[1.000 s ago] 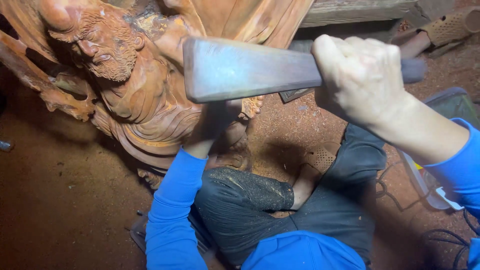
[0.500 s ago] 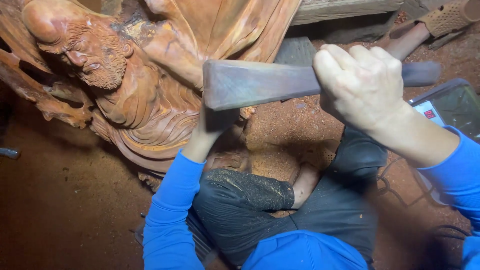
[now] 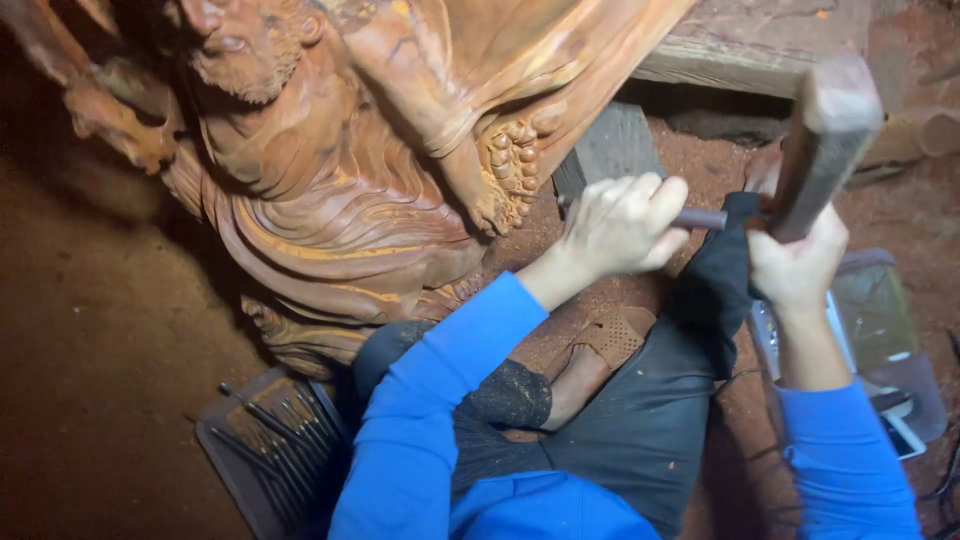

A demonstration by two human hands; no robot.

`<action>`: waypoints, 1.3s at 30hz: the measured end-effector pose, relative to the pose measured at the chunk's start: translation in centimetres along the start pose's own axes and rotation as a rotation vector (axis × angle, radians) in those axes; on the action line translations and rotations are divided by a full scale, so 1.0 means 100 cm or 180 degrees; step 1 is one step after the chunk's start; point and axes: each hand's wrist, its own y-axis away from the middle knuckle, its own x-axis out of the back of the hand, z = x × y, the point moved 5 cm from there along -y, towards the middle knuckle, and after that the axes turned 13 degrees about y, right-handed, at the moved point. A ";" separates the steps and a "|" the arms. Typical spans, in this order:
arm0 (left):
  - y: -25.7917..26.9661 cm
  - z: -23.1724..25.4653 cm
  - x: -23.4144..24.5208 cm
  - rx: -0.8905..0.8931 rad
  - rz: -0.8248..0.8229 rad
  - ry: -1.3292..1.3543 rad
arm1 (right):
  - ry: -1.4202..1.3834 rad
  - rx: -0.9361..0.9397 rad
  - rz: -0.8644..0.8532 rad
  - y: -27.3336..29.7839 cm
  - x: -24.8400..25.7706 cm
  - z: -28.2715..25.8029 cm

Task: Carving intricate details into a large wooden statue using a chisel and mallet.

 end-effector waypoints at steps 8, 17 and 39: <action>-0.021 -0.055 -0.045 0.0135 0.0727 -0.1062 | 0.0667 -0.0903 -0.0182 0.025 -0.031 0.034; -0.028 -0.073 -0.037 0.0165 0.0991 -0.1014 | 0.0745 -0.0903 -0.0313 0.002 -0.038 0.033; 0.004 -0.057 -0.019 -0.0556 0.0939 -0.0486 | -0.0221 -0.0936 0.0499 0.070 -0.087 0.021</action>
